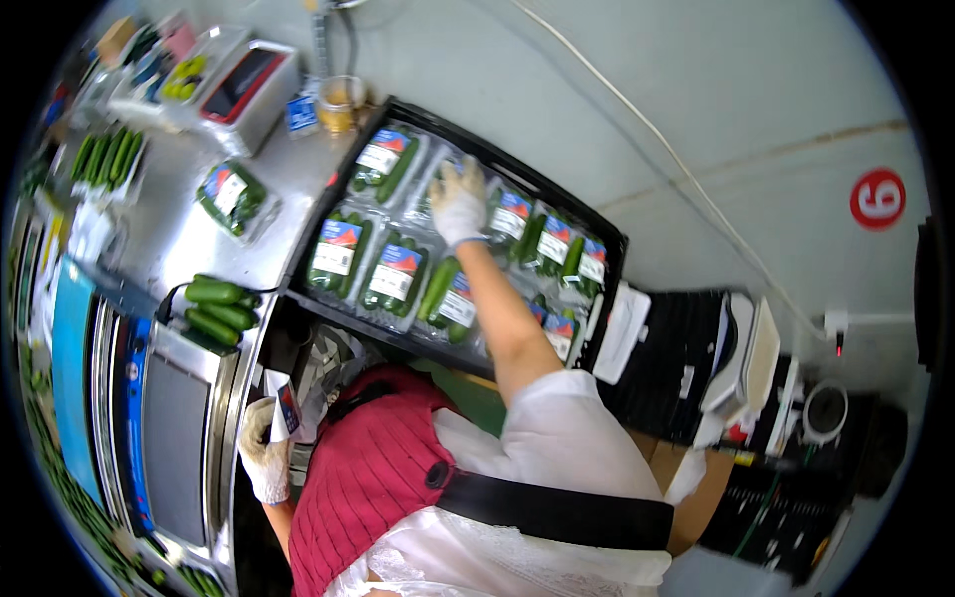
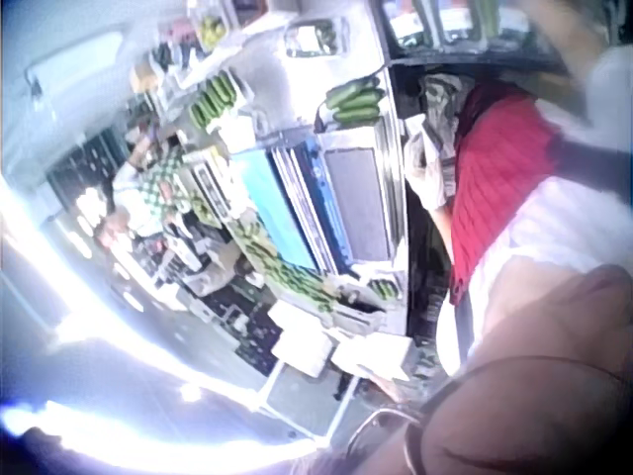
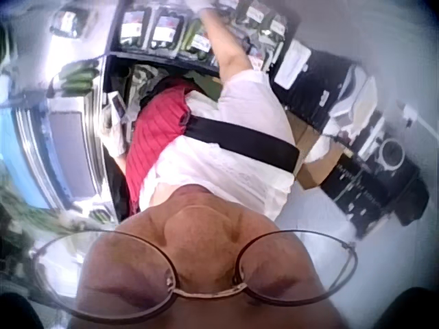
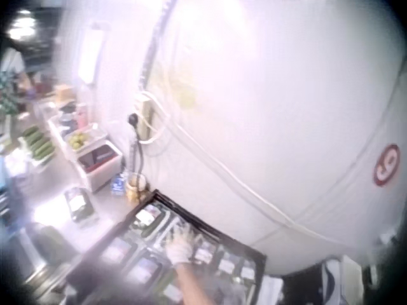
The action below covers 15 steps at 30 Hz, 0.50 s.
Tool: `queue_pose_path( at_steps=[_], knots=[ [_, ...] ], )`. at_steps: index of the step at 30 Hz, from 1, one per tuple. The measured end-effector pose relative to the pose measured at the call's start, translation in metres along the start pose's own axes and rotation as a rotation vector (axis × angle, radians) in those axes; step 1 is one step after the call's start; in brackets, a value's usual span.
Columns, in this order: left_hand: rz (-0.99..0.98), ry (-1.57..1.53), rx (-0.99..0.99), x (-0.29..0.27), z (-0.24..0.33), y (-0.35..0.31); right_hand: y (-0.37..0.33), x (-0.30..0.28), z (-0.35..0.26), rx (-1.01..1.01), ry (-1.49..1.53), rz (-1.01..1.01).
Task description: The person places three cucumbers into a plastic bag on a vacuum sealer, seals the package, and places it into a black crate. They repeat this process multiple times, adding a label to each sealed package before stacking them in the crate.
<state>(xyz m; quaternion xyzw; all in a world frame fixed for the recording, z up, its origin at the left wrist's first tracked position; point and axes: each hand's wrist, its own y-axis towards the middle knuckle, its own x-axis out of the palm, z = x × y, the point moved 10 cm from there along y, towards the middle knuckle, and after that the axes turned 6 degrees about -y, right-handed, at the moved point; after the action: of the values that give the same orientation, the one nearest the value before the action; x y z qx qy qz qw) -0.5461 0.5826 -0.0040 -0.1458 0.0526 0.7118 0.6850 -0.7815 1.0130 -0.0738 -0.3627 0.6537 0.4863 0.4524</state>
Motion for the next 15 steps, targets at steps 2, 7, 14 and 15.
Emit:
queue_pose_path(
  at_steps=[2,7,14,15],
  knots=[
    [0.003,-0.023,0.027,0.004,0.004,0.001,0.007,0.002,-0.005,0.020,0.064,0.031],
    [-0.114,0.011,-0.077,0.012,-0.017,0.005,0.003,0.007,0.009,0.080,0.095,-0.034],
    [-0.050,-0.242,-0.094,0.000,-0.022,0.000,-0.108,-0.057,-0.144,-0.188,0.959,-0.231],
    [-0.047,-0.236,-0.147,-0.001,-0.026,0.001,-0.147,-0.054,-0.185,-0.257,1.558,-0.632]
  ],
)
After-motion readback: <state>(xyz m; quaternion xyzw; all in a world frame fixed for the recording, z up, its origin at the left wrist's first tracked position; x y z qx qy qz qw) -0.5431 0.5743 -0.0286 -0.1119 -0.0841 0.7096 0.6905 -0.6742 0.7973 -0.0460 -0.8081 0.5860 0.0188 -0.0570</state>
